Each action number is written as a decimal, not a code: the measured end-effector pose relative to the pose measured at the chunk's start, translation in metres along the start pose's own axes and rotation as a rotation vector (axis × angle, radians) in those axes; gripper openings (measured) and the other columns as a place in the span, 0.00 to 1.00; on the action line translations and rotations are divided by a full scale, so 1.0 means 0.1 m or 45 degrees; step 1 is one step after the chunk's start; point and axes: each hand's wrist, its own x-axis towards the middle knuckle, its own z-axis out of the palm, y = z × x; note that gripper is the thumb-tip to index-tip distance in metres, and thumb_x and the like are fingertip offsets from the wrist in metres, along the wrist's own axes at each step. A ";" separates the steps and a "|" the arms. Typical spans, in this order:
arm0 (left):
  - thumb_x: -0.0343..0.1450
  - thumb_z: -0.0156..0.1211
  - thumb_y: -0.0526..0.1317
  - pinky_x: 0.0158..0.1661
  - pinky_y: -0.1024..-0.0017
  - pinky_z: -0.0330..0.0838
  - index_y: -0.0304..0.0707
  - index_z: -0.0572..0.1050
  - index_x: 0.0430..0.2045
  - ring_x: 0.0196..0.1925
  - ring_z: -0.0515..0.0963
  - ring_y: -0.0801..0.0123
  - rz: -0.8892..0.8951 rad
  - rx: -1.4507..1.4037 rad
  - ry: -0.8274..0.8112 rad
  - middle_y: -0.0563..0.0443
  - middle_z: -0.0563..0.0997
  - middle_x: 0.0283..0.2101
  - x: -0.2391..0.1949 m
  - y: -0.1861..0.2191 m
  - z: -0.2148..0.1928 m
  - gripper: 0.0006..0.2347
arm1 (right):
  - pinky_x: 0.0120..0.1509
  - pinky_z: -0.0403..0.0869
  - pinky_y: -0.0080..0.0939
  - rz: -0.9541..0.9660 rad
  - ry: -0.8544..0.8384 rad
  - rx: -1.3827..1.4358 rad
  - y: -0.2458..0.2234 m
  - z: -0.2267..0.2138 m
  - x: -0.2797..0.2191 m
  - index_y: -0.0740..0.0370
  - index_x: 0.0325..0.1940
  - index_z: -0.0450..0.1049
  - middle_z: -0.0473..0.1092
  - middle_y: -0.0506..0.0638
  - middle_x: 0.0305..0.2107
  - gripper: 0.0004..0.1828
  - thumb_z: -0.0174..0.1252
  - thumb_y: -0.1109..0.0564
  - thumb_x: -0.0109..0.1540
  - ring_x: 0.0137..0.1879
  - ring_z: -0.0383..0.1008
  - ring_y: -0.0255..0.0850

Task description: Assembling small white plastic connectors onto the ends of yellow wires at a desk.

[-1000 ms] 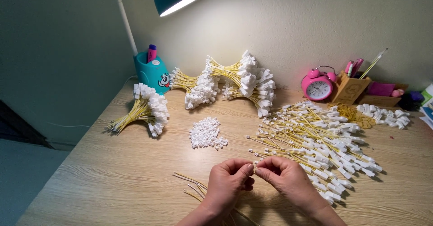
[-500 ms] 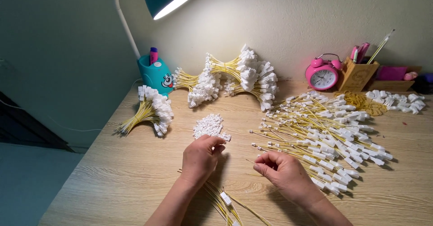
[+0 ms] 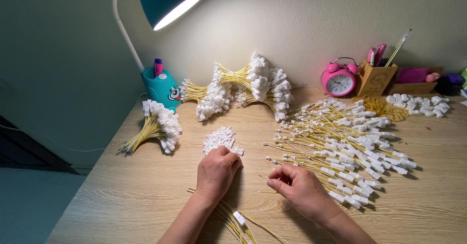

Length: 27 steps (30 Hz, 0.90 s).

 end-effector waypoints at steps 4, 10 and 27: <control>0.64 0.61 0.35 0.16 0.60 0.62 0.43 0.76 0.16 0.24 0.71 0.60 0.005 -0.093 -0.054 0.54 0.73 0.24 -0.01 0.08 -0.09 0.04 | 0.36 0.65 0.30 0.009 -0.019 0.015 0.02 0.01 0.01 0.51 0.31 0.83 0.71 0.39 0.20 0.05 0.67 0.52 0.55 0.28 0.65 0.29; 0.61 0.64 0.32 0.18 0.58 0.71 0.48 0.77 0.35 0.32 0.76 0.58 0.033 -0.084 -0.145 0.54 0.77 0.34 0.04 0.08 -0.12 0.12 | 0.36 0.65 0.31 -0.044 -0.015 0.035 0.02 0.01 0.01 0.52 0.31 0.83 0.70 0.39 0.19 0.04 0.67 0.52 0.54 0.27 0.64 0.29; 0.63 0.69 0.31 0.25 0.79 0.65 0.34 0.81 0.31 0.27 0.75 0.74 -1.239 -1.690 -0.433 0.49 0.83 0.28 -0.11 0.50 -0.52 0.07 | 0.32 0.65 0.30 -0.166 -0.030 0.203 -0.07 -0.04 -0.08 0.57 0.31 0.85 0.70 0.40 0.18 0.06 0.66 0.54 0.56 0.26 0.63 0.29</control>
